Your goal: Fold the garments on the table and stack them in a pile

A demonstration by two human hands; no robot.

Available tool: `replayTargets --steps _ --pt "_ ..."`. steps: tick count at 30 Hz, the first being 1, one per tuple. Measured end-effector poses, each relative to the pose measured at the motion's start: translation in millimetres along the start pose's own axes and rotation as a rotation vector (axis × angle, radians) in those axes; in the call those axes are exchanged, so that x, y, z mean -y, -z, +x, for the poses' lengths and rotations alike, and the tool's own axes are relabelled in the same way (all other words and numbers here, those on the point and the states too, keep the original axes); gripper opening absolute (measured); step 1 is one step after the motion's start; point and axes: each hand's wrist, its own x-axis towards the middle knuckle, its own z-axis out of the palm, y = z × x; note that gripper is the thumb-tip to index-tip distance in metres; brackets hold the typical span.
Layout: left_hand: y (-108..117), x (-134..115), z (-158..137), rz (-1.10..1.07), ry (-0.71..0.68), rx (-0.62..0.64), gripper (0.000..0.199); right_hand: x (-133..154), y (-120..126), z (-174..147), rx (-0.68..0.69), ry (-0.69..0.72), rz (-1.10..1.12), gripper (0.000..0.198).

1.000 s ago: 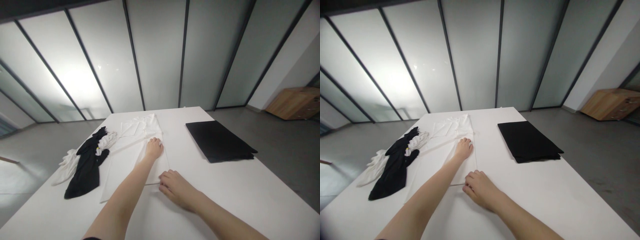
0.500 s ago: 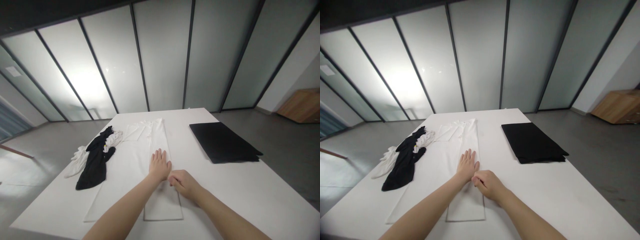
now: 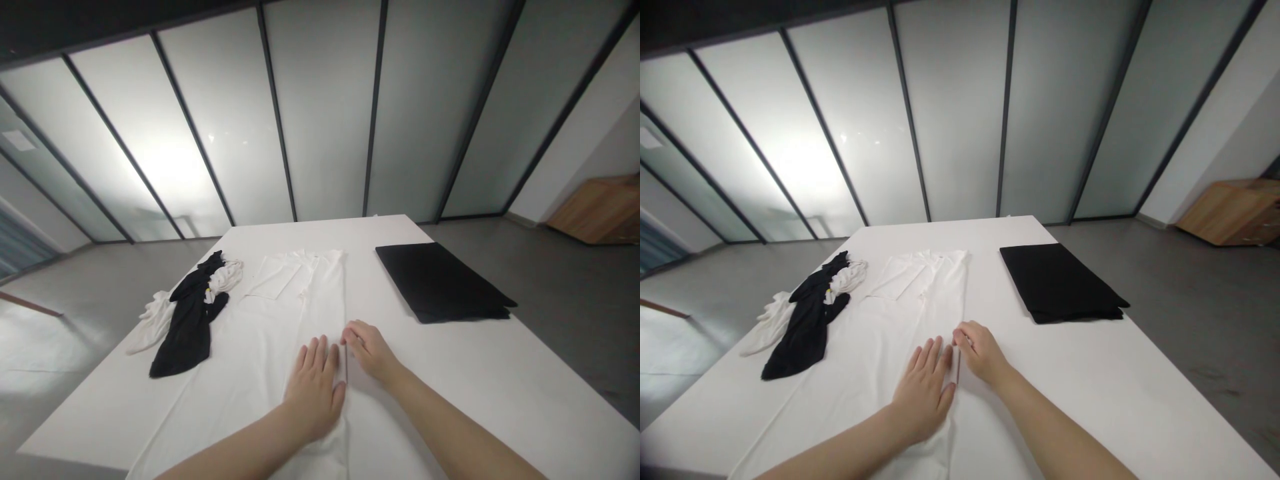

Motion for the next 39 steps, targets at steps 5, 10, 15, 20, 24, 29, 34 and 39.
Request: replayTargets --steps 5,10,15,20,24,29,34,39 --pt "33 0 32 -0.043 0.066 0.036 0.048 -6 -2 3 -0.042 -0.023 0.020 0.046" --pt "33 10 111 -0.073 0.135 -0.150 0.050 -15 4 9 -0.143 -0.026 0.083 0.043" --pt "5 11 143 -0.015 0.196 -0.116 0.064 -21 14 11 -0.229 -0.132 0.080 0.042" --pt "-5 4 119 -0.008 0.123 -0.124 0.065 -17 13 10 -0.219 -0.105 0.066 0.042" --pt "-12 -6 84 -0.011 0.051 -0.120 0.065 -10 11 9 -0.199 -0.064 0.040 0.042" --pt "-21 -19 38 -0.043 -0.006 -0.111 0.079 -12 5 3 -0.107 0.005 -0.063 0.044" --pt "-22 -22 23 -0.052 -0.041 -0.086 0.082 -39 -12 3 0.171 -0.157 -0.485 0.055" --pt "-18 -23 25 -0.064 -0.030 -0.054 0.082 -68 -9 34 0.293 -0.281 -0.719 0.070"
